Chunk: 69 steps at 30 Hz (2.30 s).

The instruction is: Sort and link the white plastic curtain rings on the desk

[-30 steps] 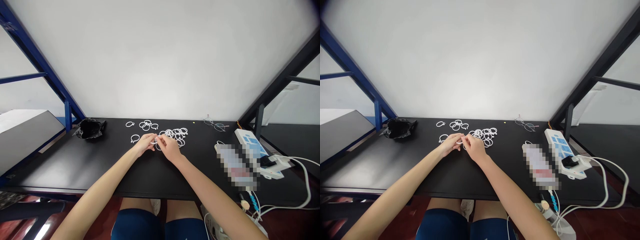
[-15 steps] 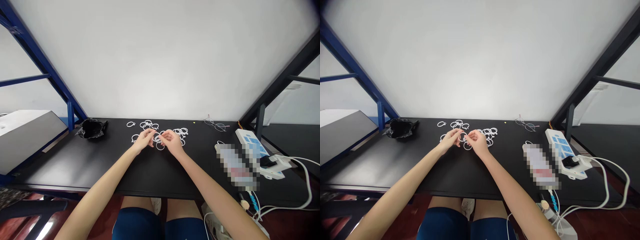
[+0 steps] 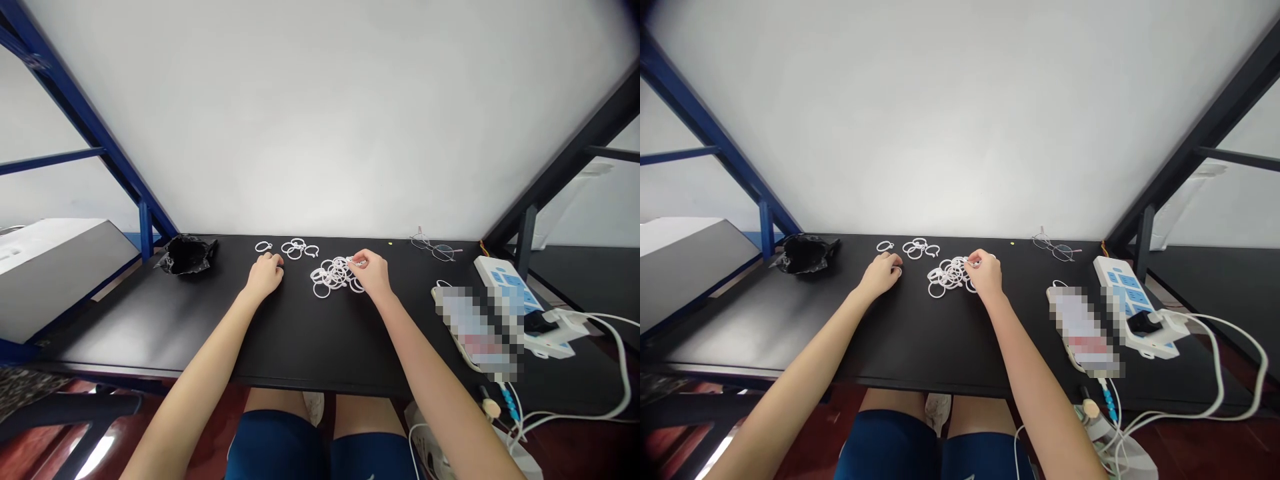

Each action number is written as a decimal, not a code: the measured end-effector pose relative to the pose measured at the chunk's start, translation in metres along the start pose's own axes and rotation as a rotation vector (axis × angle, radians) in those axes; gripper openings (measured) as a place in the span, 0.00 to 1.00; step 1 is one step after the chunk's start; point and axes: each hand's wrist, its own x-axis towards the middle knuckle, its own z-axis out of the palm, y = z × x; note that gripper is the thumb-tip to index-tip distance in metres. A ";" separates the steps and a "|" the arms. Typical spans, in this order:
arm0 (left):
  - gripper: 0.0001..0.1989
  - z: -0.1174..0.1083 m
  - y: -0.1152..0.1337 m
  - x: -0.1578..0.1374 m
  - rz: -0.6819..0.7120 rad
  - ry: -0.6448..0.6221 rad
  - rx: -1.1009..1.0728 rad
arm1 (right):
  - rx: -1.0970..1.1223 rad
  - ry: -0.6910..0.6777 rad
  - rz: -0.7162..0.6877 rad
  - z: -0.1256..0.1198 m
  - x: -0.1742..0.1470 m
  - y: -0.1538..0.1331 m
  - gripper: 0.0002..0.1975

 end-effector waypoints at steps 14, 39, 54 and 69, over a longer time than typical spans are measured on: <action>0.08 0.007 0.016 0.000 0.218 0.090 -0.429 | 0.253 0.081 -0.144 0.014 -0.021 -0.028 0.10; 0.25 -0.002 0.057 -0.018 0.432 -0.029 -0.832 | 0.251 -0.235 -0.445 0.030 -0.036 -0.032 0.09; 0.21 -0.006 0.050 -0.016 0.412 -0.089 -0.862 | 0.254 -0.196 -0.452 0.033 -0.036 -0.028 0.10; 0.19 -0.006 0.047 -0.016 0.464 -0.089 -0.801 | 0.286 -0.181 -0.519 0.030 -0.035 -0.032 0.12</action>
